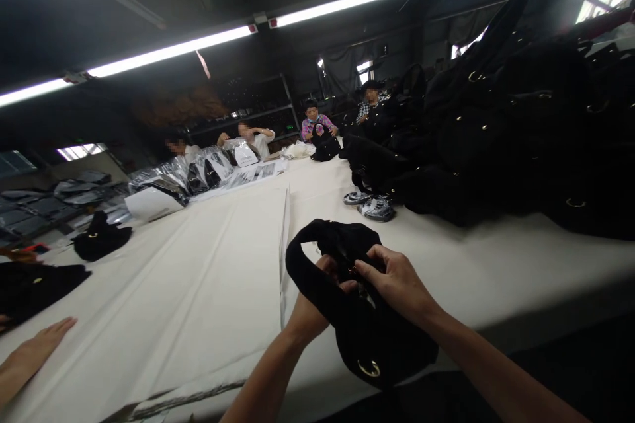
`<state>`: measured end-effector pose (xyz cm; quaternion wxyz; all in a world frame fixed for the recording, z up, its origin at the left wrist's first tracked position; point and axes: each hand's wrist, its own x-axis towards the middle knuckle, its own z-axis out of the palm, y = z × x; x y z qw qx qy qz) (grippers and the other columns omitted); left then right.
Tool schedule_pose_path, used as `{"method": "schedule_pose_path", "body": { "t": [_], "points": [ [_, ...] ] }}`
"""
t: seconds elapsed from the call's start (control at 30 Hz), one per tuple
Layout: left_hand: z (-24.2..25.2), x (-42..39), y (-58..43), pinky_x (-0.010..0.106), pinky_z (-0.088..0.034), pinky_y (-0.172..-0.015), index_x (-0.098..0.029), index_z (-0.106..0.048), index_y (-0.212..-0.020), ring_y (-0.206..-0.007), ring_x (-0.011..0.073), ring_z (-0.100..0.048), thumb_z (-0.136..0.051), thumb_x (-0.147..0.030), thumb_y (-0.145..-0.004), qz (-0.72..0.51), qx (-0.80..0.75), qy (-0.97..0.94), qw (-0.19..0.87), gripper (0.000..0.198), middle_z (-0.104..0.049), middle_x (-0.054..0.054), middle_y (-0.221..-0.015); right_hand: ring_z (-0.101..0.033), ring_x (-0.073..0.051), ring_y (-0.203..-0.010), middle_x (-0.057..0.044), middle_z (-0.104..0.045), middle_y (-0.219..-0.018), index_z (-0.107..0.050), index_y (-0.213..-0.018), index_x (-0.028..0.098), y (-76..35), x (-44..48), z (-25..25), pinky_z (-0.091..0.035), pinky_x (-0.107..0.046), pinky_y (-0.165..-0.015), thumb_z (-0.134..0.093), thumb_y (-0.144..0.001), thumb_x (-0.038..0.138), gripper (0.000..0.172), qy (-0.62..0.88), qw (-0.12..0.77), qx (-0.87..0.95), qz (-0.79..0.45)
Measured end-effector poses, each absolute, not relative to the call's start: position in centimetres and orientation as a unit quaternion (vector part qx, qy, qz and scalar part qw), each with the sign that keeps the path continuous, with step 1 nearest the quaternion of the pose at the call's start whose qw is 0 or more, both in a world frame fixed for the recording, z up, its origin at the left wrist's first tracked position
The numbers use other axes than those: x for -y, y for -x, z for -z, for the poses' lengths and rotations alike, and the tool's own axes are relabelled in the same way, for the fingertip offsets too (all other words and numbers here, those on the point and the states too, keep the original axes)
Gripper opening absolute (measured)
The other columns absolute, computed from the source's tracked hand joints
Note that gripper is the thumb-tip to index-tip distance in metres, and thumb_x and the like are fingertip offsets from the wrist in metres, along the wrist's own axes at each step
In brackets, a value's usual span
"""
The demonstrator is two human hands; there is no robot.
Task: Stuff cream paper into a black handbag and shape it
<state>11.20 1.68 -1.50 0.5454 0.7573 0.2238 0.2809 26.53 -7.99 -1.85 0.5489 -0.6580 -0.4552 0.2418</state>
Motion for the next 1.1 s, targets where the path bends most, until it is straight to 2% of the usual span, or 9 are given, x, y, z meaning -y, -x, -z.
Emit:
{"method": "schedule_pose_path", "body": {
  "t": [0.23,0.4,0.5,0.63,0.8,0.87,0.93,1.0,1.1],
  "points": [
    [0.9,-2.0,-11.9,0.024,-0.038,-0.06,-0.016,-0.062,-0.086,-0.067,0.0124,-0.049,-0.079,-0.023,-0.071,-0.285,-0.257,-0.781,0.493,0.024,-0.057,-0.002,-0.075,-0.056,-0.019,-0.065,-0.001,-0.06,-0.07,-0.053,-0.077,0.02,-26.1,8.1,1.6,-0.041,-0.032,-0.06,-0.055,-0.09,0.046,0.029,0.654,0.555,0.464,-0.221],
    [0.1,-2.0,-12.6,0.025,-0.031,-0.055,-0.017,-0.057,-0.071,-0.06,0.0115,-0.043,-0.079,-0.021,-0.064,-0.238,-0.342,-0.831,0.368,0.024,-0.049,-0.005,-0.062,-0.051,-0.017,-0.061,0.001,-0.054,-0.064,-0.05,-0.075,0.021,-25.8,7.8,1.5,-0.037,-0.032,-0.06,-0.055,-0.09,0.04,0.025,0.66,0.533,0.497,-0.18],
    [0.0,-2.2,-12.8,0.025,-0.03,-0.054,-0.018,-0.051,-0.065,-0.059,0.0115,-0.044,-0.078,-0.021,-0.063,-0.232,-0.374,-0.832,0.337,0.028,-0.048,-0.005,-0.061,-0.049,-0.016,-0.06,0.002,-0.053,-0.064,-0.048,-0.073,0.021,-25.7,7.4,1.1,-0.035,-0.031,-0.059,-0.056,-0.09,0.036,0.024,0.658,0.518,0.519,-0.173],
    [0.4,-2.4,-12.3,0.023,-0.031,-0.052,-0.019,-0.047,-0.065,-0.057,0.0097,-0.041,-0.081,-0.025,-0.064,-0.274,-0.337,-0.802,0.409,0.035,-0.043,-0.006,-0.06,-0.049,-0.017,-0.063,0.001,-0.053,-0.065,-0.051,-0.07,0.02,-26.4,6.9,1.0,-0.036,-0.031,-0.061,-0.058,-0.089,0.039,0.028,0.635,0.533,0.516,-0.218],
    [1.5,-1.7,-10.9,0.026,-0.045,-0.054,-0.018,-0.057,-0.09,-0.06,0.0127,-0.054,-0.068,-0.049,-0.085,-0.27,-0.243,-0.69,0.626,0.033,-0.055,-0.001,-0.073,-0.052,-0.017,-0.062,0.0,-0.055,-0.067,-0.057,-0.071,0.018,-28.9,6.3,2.9,-0.044,-0.031,-0.062,-0.051,-0.093,0.054,0.042,0.573,0.601,0.438,-0.346],
    [2.4,-1.8,-10.5,0.028,-0.052,-0.064,-0.018,-0.059,-0.104,-0.072,0.0146,-0.059,-0.065,-0.049,-0.088,-0.295,-0.214,-0.667,0.649,0.035,-0.06,0.003,-0.087,-0.061,-0.02,-0.071,-0.004,-0.064,-0.077,-0.065,-0.083,0.016,-30.0,6.4,4.2,-0.05,-0.033,-0.069,-0.048,-0.094,0.055,0.043,0.573,0.603,0.408,-0.377],
    [3.4,-2.7,-10.1,0.029,-0.053,-0.073,-0.018,-0.06,-0.109,-0.081,0.0153,-0.06,-0.062,-0.046,-0.09,-0.357,-0.235,-0.687,0.587,0.034,-0.061,0.006,-0.097,-0.067,-0.025,-0.095,-0.009,-0.07,-0.101,-0.071,-0.1,0.016,-30.9,7.3,5.5,-0.053,-0.038,-0.087,-0.048,-0.096,0.054,0.045,0.546,0.618,0.377,-0.422],
    [4.3,-4.4,-9.8,0.03,-0.054,-0.08,-0.017,-0.058,-0.113,-0.092,0.0178,-0.061,-0.059,-0.044,-0.092,-0.408,-0.283,-0.711,0.497,0.035,-0.062,0.008,-0.106,-0.059,-0.028,-0.119,-0.011,-0.066,-0.123,-0.07,-0.115,0.019,-31.3,9.1,6.9,-0.048,-0.042,-0.103,-0.044,-0.098,0.057,0.049,0.503,0.646,0.352,-0.455],
    [5.0,-7.7,-9.8,0.036,-0.05,-0.097,-0.017,-0.053,-0.124,-0.118,0.0231,-0.056,-0.055,-0.045,-0.094,-0.432,-0.326,-0.72,0.434,0.041,-0.057,0.014,-0.128,-0.045,-0.032,-0.136,-0.011,-0.054,-0.143,-0.056,-0.14,0.027,-30.5,12.6,8.7,-0.036,-0.051,-0.114,-0.043,-0.095,0.067,0.061,0.501,0.661,0.384,-0.405]
  ]
}}
